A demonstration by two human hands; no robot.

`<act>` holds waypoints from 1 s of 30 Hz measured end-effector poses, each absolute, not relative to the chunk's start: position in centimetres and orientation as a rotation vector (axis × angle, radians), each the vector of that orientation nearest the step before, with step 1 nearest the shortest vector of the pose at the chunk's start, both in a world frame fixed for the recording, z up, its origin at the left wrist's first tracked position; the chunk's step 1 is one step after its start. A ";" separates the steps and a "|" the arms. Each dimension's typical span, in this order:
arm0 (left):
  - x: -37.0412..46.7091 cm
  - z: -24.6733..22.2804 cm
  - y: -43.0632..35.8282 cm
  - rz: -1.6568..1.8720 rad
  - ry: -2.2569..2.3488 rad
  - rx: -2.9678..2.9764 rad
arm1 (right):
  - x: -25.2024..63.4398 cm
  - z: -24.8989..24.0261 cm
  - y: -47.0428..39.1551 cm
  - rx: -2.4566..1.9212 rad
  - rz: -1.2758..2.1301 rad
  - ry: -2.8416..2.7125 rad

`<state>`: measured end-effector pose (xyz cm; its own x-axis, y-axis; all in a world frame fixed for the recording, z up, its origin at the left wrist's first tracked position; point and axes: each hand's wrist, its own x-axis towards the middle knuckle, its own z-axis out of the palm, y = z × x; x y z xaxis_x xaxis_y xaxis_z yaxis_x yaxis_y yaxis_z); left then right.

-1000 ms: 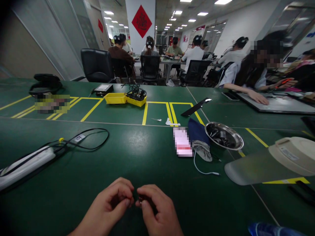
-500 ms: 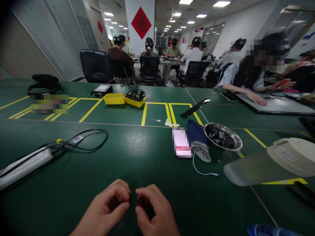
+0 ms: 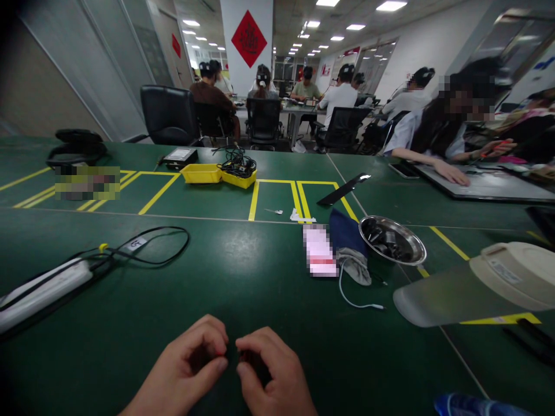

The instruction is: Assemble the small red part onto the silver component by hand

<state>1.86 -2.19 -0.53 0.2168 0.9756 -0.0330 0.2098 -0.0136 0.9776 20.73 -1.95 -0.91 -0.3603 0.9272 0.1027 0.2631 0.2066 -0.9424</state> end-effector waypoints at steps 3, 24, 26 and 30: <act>1.9 -0.4 -2.3 0.897 1.206 1.405 | 20.8 -0.8 -2.0 -1.108 1.158 -1.780; 1.8 0.1 -2.5 0.974 1.109 1.373 | 20.2 -0.8 -2.8 -1.084 1.232 -1.642; 1.8 0.0 -2.5 0.975 1.119 1.362 | 20.1 -0.9 -2.8 -1.103 1.244 -1.616; 1.8 -0.1 -2.6 0.970 1.094 1.319 | 19.9 -0.9 -2.7 -1.141 1.215 -1.609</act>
<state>1.83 -2.58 -0.08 0.2348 0.9705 -0.0543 0.0622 0.0407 0.9972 19.86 -2.71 -0.94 -0.2712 0.9595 0.0765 0.1890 0.1310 -0.9732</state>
